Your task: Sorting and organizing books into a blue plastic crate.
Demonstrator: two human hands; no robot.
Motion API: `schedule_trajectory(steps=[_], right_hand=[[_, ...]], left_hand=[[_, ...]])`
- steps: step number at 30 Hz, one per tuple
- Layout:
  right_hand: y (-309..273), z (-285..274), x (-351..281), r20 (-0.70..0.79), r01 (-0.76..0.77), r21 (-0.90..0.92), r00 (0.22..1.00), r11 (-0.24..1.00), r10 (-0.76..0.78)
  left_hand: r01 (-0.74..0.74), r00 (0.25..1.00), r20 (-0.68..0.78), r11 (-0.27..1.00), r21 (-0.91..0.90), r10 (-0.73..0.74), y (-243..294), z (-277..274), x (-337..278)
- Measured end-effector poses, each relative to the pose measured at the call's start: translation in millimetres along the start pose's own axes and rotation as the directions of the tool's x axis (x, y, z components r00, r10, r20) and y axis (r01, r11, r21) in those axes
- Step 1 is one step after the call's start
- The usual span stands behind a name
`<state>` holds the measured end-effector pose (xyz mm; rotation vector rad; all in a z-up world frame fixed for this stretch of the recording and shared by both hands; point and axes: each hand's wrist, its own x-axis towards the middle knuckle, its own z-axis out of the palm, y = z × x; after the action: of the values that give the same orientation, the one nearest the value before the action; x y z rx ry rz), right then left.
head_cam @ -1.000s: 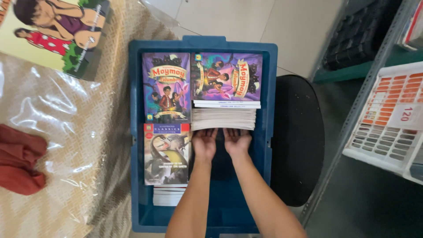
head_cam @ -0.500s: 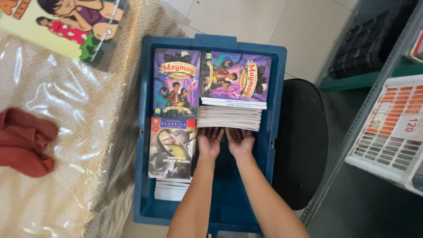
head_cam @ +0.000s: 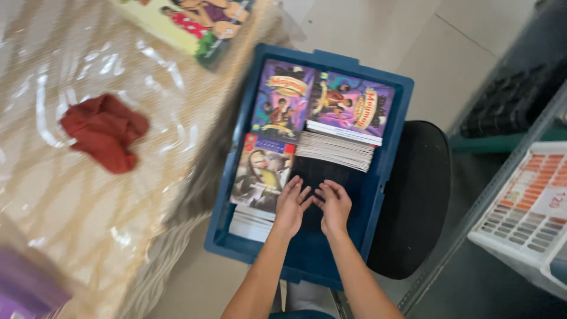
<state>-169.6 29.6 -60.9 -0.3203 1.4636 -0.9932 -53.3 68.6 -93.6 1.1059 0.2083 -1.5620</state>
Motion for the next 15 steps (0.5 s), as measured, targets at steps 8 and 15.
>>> schedule_trajectory(steps=[8,15], right_hand=[[-17.6,79.9,-73.6,0.373,0.164,-0.059,0.918,0.985,-0.131],[18.6,173.2,-141.5,0.621,0.161,-0.165,0.783,0.973,-0.024]], left_hand=[[-0.292,0.952,-0.064,0.95,0.108,0.299,104.4,-32.7,-94.5],[-0.535,0.8,-0.237,0.834,0.138,0.552,183.1,-142.2,-174.8]])
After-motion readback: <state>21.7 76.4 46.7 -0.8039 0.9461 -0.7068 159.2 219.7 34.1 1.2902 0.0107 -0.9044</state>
